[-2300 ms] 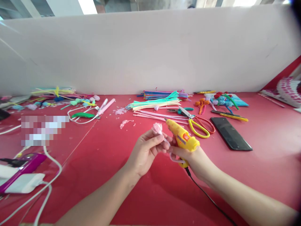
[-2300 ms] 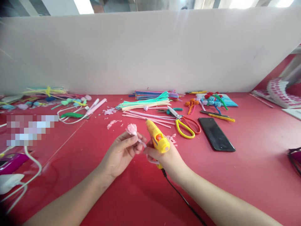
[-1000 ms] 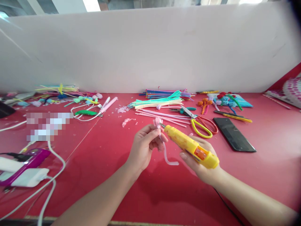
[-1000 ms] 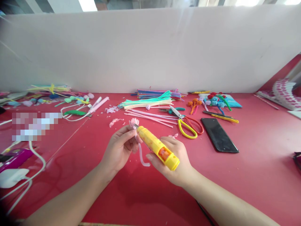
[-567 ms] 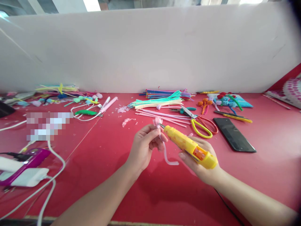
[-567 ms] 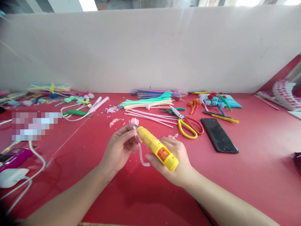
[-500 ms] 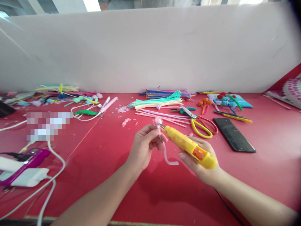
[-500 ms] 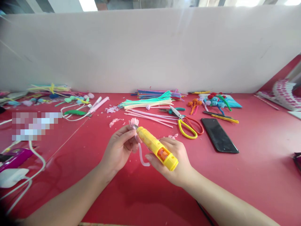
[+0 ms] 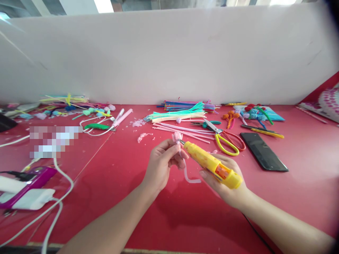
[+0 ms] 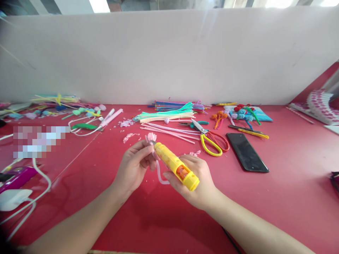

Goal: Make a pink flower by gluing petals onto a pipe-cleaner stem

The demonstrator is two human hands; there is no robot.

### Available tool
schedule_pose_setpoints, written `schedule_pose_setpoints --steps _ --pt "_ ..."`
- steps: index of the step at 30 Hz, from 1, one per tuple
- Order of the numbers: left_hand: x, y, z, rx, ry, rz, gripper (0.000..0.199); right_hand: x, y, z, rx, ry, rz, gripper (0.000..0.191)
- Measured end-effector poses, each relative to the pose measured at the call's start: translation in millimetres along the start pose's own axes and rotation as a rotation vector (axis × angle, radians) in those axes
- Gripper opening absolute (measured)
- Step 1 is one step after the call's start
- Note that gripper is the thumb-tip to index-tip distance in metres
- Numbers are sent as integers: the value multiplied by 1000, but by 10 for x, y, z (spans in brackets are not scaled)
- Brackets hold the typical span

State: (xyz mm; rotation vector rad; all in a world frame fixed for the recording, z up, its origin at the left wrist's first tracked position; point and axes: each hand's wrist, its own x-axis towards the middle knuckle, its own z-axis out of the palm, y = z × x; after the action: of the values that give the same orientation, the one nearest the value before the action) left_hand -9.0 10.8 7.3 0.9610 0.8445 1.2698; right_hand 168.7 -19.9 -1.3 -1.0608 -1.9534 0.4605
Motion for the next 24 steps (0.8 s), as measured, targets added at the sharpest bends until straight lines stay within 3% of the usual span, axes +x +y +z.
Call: schedule_pose_setpoints --steps 5,10,12,15,19,22,24 --pt "31 49 -49 180 35 101 11 -17 -3 10 39 14 79 25" --pt "92 68 -115 199 114 145 10 41 58 24 20 68 192 18" --pt "98 64 -125 202 110 147 9 76 99 61 -67 0 247 18" --pt "85 58 -110 196 48 120 10 78 143 153 -156 -231 273 12" --pt "56 41 -53 160 -59 34 9 1 135 256 -139 -461 231 30" --pt "37 8 -18 161 -132 -22 9 -12 119 247 -170 -501 147 27" --pt "29 -21 -11 167 -158 -56 9 28 143 194 -199 -462 91 24"
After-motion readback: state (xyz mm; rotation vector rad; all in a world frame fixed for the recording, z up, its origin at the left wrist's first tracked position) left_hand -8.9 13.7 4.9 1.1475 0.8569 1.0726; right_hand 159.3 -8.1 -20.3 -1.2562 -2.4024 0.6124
